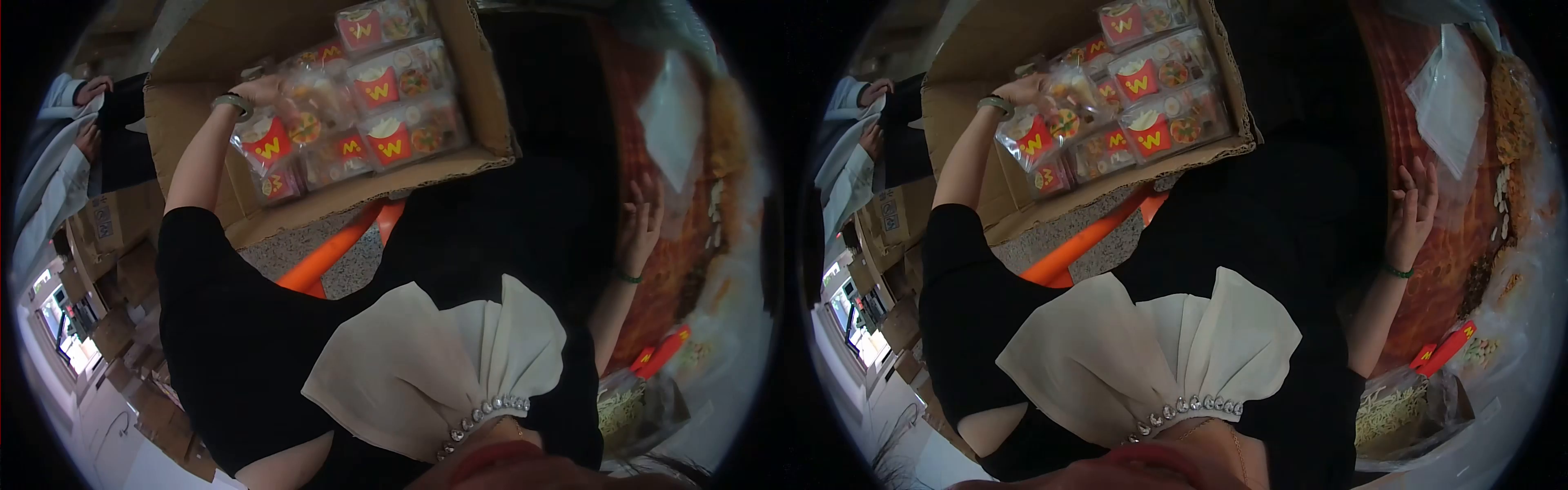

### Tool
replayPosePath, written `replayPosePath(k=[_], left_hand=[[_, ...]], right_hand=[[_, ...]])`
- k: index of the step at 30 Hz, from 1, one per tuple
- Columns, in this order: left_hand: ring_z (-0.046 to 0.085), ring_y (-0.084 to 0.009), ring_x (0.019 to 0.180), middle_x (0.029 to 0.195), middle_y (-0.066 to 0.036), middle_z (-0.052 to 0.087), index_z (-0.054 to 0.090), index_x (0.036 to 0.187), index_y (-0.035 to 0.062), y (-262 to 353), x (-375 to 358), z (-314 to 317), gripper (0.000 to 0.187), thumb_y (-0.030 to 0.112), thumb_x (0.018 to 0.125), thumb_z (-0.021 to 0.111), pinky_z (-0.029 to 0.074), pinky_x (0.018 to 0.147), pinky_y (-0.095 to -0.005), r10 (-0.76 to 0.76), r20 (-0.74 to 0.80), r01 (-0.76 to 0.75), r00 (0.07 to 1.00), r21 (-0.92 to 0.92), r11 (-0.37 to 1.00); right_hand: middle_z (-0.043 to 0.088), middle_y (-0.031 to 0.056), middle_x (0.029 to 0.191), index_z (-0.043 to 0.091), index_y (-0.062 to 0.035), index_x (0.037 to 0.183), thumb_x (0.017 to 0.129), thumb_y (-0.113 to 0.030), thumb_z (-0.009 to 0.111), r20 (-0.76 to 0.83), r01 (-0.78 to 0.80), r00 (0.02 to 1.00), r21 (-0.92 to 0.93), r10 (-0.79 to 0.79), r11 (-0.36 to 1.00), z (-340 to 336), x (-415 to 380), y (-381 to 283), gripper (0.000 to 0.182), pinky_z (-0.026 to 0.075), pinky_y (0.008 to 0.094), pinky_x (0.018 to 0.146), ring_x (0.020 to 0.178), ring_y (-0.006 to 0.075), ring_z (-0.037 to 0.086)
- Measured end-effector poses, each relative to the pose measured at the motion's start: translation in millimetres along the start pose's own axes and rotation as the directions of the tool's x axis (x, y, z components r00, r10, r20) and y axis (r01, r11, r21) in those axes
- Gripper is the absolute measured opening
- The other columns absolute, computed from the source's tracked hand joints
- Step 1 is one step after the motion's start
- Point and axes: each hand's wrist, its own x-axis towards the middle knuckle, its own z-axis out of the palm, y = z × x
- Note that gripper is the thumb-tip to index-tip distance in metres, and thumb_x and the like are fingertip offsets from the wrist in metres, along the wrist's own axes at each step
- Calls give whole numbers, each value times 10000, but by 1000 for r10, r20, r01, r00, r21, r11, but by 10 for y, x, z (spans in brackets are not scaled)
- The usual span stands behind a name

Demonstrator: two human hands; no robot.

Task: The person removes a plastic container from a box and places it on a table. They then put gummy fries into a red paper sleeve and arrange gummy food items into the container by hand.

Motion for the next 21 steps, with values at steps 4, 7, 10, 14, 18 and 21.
replayPosePath(k=[4,7,10,14,18,21], left_hand=[[607,-174,891,948,-92,624,477,1087,-2,-288,99,292,596,117,585,776,473,805,-295,-120,182,129,976,-38,991],[492,-222,1115,1157,-132,536,405,1228,-7,-515,358,599,765,102,572,784,371,958,-335,-73,171,57,983,95,994],[312,-254,1272,1349,-157,357,255,1359,17,-866,700,882,968,136,567,798,253,1042,-354,-28,73,13,997,198,980],[327,-302,1269,1358,-204,342,256,1358,6,-1119,857,938,1017,256,537,802,284,1041,-367,140,-37,-123,989,296,947],[288,-294,1293,1378,-198,312,270,1353,6,-866,547,857,1014,291,540,804,270,1051,-362,110,-61,-77,992,399,914],[291,-295,1291,1379,-171,318,231,1383,51,-684,404,794,974,310,627,788,284,1044,-380,118,-99,-69,988,396,916]], right_hand=[[360,134,1364,279,-40,1360,922,-109,459,-27,-4,1000,-73,2,997,19,-2,15,478,411,225,846,1177,213,440],[363,134,1363,290,-40,1355,922,-105,460,-52,-27,998,-44,25,999,11,-18,4,470,409,219,842,1177,209,440],[364,135,1364,304,-39,1349,920,-106,467,-66,-20,998,-72,15,997,71,-7,-1,463,410,219,839,1175,207,443],[394,130,1346,331,-35,1334,918,-92,469,-81,-3,997,-135,-7,991,94,-6,-9,442,415,217,831,1156,199,465],[419,122,1330,352,-39,1324,917,-77,468,-92,-9,996,-113,-1,994,78,-31,-14,425,423,211,819,1139,184,484],[424,117,1328,363,-47,1320,916,-75,469,-89,-10,996,-132,-2,991,75,-34,-29,419,427,209,817,1135,180,489]])
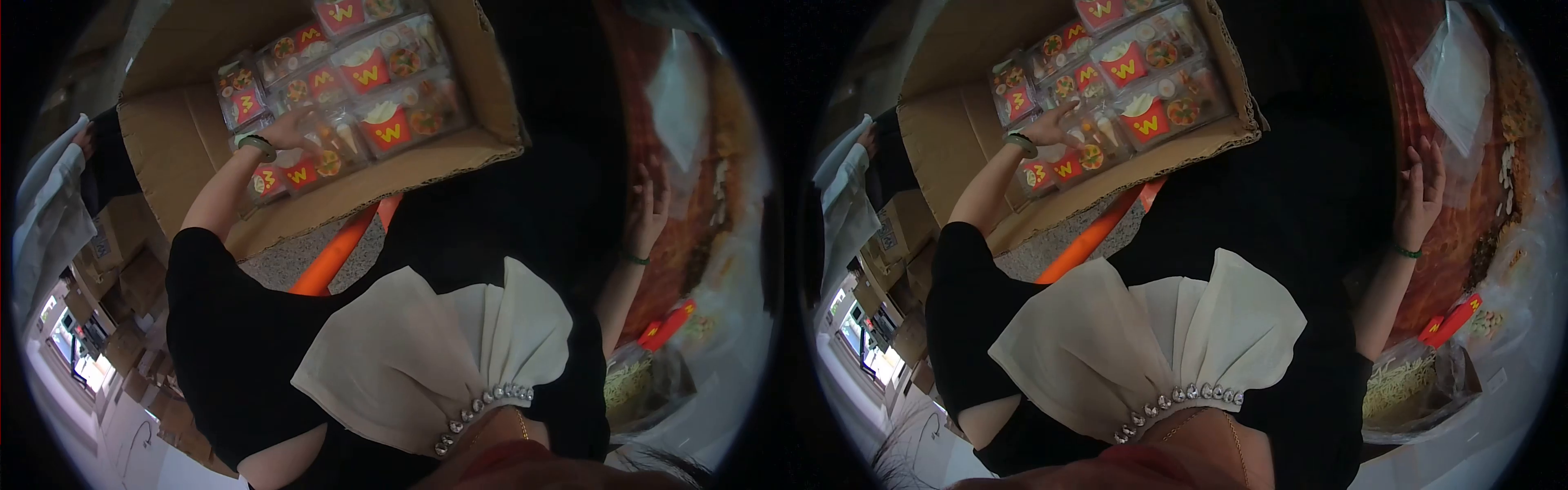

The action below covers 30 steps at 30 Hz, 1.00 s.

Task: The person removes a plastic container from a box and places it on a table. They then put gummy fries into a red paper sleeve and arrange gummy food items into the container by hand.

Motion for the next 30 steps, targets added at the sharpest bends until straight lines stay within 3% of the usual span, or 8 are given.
replayPosePath(k=[4,6,14,18,22,26,28,30], left_hand=[[462,-272,1142,1236,-153,484,377,1312,34,273,70,-155,823,293,642,779,386,958,-353,-63,-118,59,991,-36,998],[555,-207,942,1094,-114,572,493,1208,21,417,202,-125,636,240,674,758,455,839,-317,145,-199,-158,969,-54,986],[589,-161,694,818,-76,629,624,965,37,1191,413,-198,279,120,710,700,492,649,-303,363,-410,-281,837,248,927],[585,-123,734,852,-65,608,593,1015,29,2311,23,-843,259,80,770,659,478,660,-258,562,-813,-500,155,426,754],[563,-170,877,1040,-125,562,483,1176,20,3167,147,-1410,448,137,780,658,463,731,-270,295,-949,-828,-115,256,499],[447,-250,1106,1255,-198,417,334,1270,-50,3701,550,-1749,587,145,799,624,367,932,-329,142,-988,-903,-54,109,416],[395,-265,1168,1269,-198,403,304,1286,-54,3808,764,-1837,605,160,809,608,308,987,-347,93,-995,-964,33,-7,266],[386,-272,1185,1293,-202,374,272,1296,-56,3884,783,-1796,606,159,825,586,316,982,-342,96,-990,-970,106,-82,228]], right_hand=[[433,110,1322,377,-57,1315,916,-75,468,-8,-10,1000,-7,10,1000,-18,8,18,410,427,209,820,1129,175,493],[447,97,1309,387,-64,1311,911,-90,483,19,-4,1000,-9,4,1000,-44,18,28,411,426,207,816,1121,164,497],[549,58,1183,479,-62,1234,872,-117,559,1,11,1000,-24,-11,1000,-56,57,-179,375,441,212,787,1057,136,534],[595,40,1027,550,-54,1149,839,-108,611,217,455,882,-159,-419,876,276,479,-964,321,473,235,731,905,114,570],[614,57,928,614,-72,1042,805,-278,650,370,782,622,-246,-689,573,997,1258,-1774,316,472,265,684,799,149,591],[640,90,928,671,-107,925,724,-456,682,440,806,581,-429,-685,407,1691,2087,-1989,402,462,316,761,877,217,593],[655,87,898,683,-111,878,675,-487,704,435,589,794,-723,-424,360,1831,2029,-2146,428,470,314,762,857,211,609],[660,76,862,684,-113,870,666,-513,695,482,618,784,-663,-392,422,1871,2310,-2056,449,476,314,740,820,210,619]])
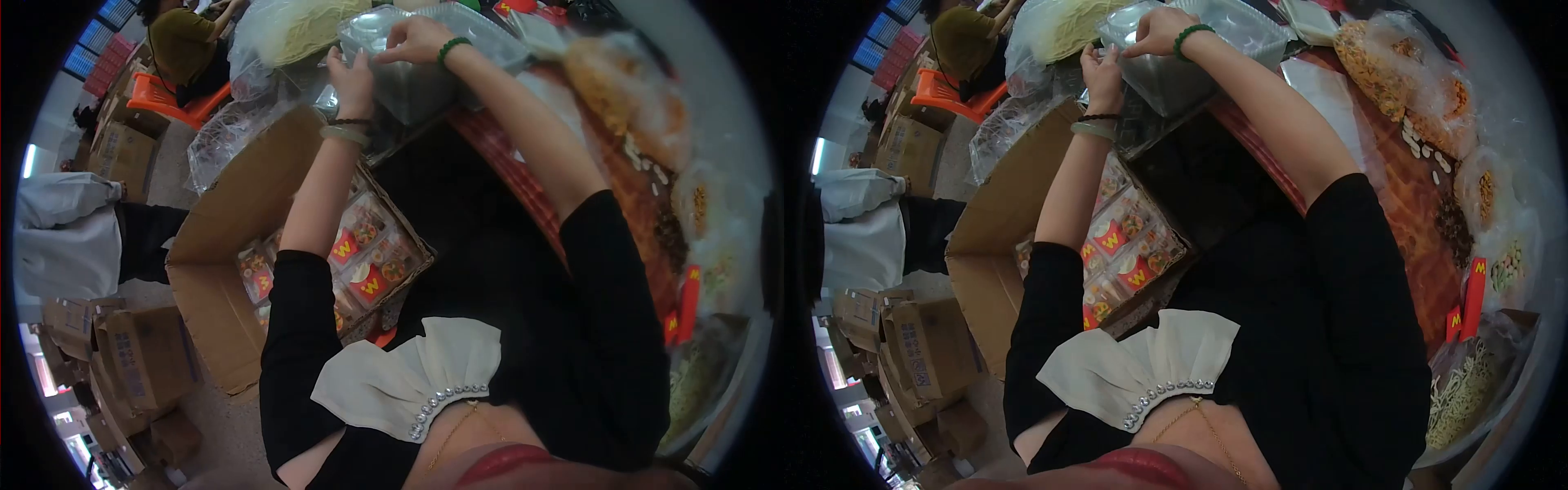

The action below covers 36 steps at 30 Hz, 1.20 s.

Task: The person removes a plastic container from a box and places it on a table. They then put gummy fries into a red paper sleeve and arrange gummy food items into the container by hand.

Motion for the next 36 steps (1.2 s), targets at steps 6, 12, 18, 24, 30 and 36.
replayPosePath(k=[6,12,18,24,30,36], left_hand=[[426,-232,1136,1309,-202,351,225,1305,-68,-361,67,-51,609,121,848,580,354,944,-315,26,140,3,990,-204,979],[387,-260,1193,1365,-241,279,167,1329,-68,-158,-24,-55,685,101,824,596,329,983,-320,-41,97,58,994,-189,980],[459,-231,1082,1321,-187,355,148,1355,-21,-98,103,-106,777,75,747,622,414,845,-347,-58,149,94,987,-248,964],[475,-231,913,1091,-115,474,273,1309,51,151,167,-89,701,72,692,605,384,710,-508,-304,115,315,946,-85,945],[478,-236,843,857,-69,483,523,865,34,-26,385,21,184,48,692,585,359,769,-587,-444,24,442,896,-157,883],[459,-212,769,738,-47,457,546,757,35,-186,579,-13,85,12,679,569,296,875,-648,-503,-2,498,864,-136,856]], right_hand=[[665,104,792,678,-76,823,688,-471,656,58,44,997,163,-54,986,64,69,-13,418,493,337,683,725,257,635],[662,117,794,677,-67,816,692,-439,648,73,70,994,98,-78,993,132,247,104,393,493,344,685,730,268,633],[658,131,796,675,-58,809,696,-407,641,72,90,993,26,-92,996,128,314,151,369,493,352,687,734,280,631],[655,144,798,673,-49,803,700,-375,634,75,99,992,-35,-97,994,212,289,49,344,493,360,690,739,291,629],[652,157,800,671,-41,796,704,-343,626,73,116,991,-104,-109,988,214,204,-56,320,493,367,692,743,303,627],[640,185,799,669,-29,788,699,-267,597,26,134,991,-245,-132,960,206,311,-243,264,489,392,704,752,331,618]])
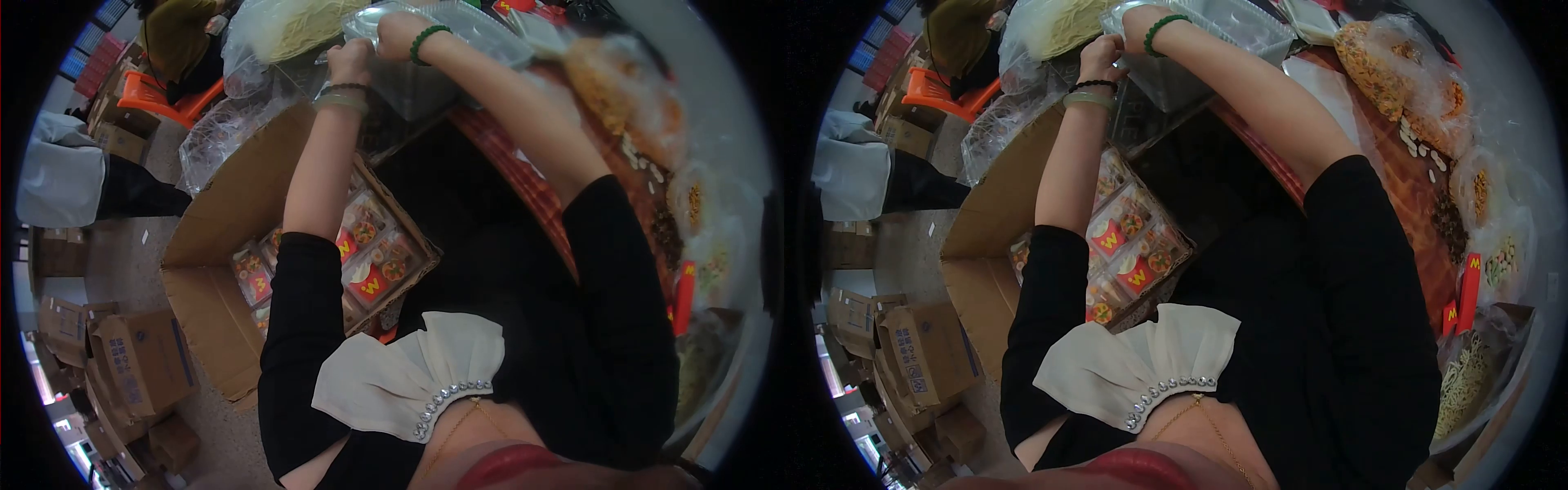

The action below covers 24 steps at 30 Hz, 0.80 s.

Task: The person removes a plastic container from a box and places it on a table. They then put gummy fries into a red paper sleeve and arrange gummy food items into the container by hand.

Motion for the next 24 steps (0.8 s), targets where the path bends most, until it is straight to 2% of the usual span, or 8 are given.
replayPosePath(k=[2,3,5,14,18,20,22,24], left_hand=[[525,-269,941,1120,-207,468,230,1295,-94,-52,130,-51,825,-9,570,613,470,691,-366,6,63,-7,998,19,1000],[525,-269,941,1120,-207,468,230,1295,-94,-35,92,-51,825,-9,570,613,470,691,-366,4,62,-5,998,21,1000],[455,-220,778,742,-58,452,511,771,36,-30,1,-37,147,-12,648,576,300,861,-634,38,22,-38,999,-2,999],[439,-239,785,835,-86,450,403,922,38,70,-283,34,365,-12,616,594,345,631,-468,165,-49,-157,985,139,978],[468,-275,858,900,-111,486,394,959,40,154,-385,51,402,11,637,634,370,657,-492,113,-10,-111,994,124,986],[495,-298,977,1035,-140,522,419,1044,24,171,-437,133,441,110,701,682,408,755,-479,693,4,-678,721,-201,707],[506,-289,1052,1137,-148,524,437,1130,3,448,-745,147,487,290,792,638,420,862,-413,732,322,-792,601,116,599],[516,-262,1050,1150,-137,524,456,1156,-5,670,-1181,557,556,425,819,561,413,896,-364,374,580,-43,724,-502,864]], right_hand=[[630,204,798,667,-23,783,691,-211,572,-29,-26,999,-86,23,996,52,31,-40,230,485,412,714,757,351,610],[632,198,791,669,-27,786,690,-209,571,-52,-32,998,-47,30,998,95,38,-20,227,484,420,719,761,353,610],[633,193,783,671,-31,789,690,-206,570,-67,-35,997,-12,34,999,180,32,25,225,482,427,724,765,356,610],[625,186,871,654,-31,825,707,-244,559,-214,-42,974,131,69,991,135,-59,206,261,474,423,759,844,341,599],[621,180,913,647,-42,874,719,-286,567,-302,-7,951,199,68,980,-54,59,712,300,468,422,780,876,330,594],[618,177,934,644,-48,899,725,-307,570,-363,-6,928,219,88,976,-151,-97,909,321,465,422,791,892,324,592],[616,174,955,641,-53,924,730,-328,574,-408,-60,900,234,154,970,-209,-373,838,343,462,421,801,908,318,590],[614,171,976,638,-59,949,736,-350,578,-420,-141,875,257,242,956,-118,-681,693,365,458,421,812,924,312,588]])
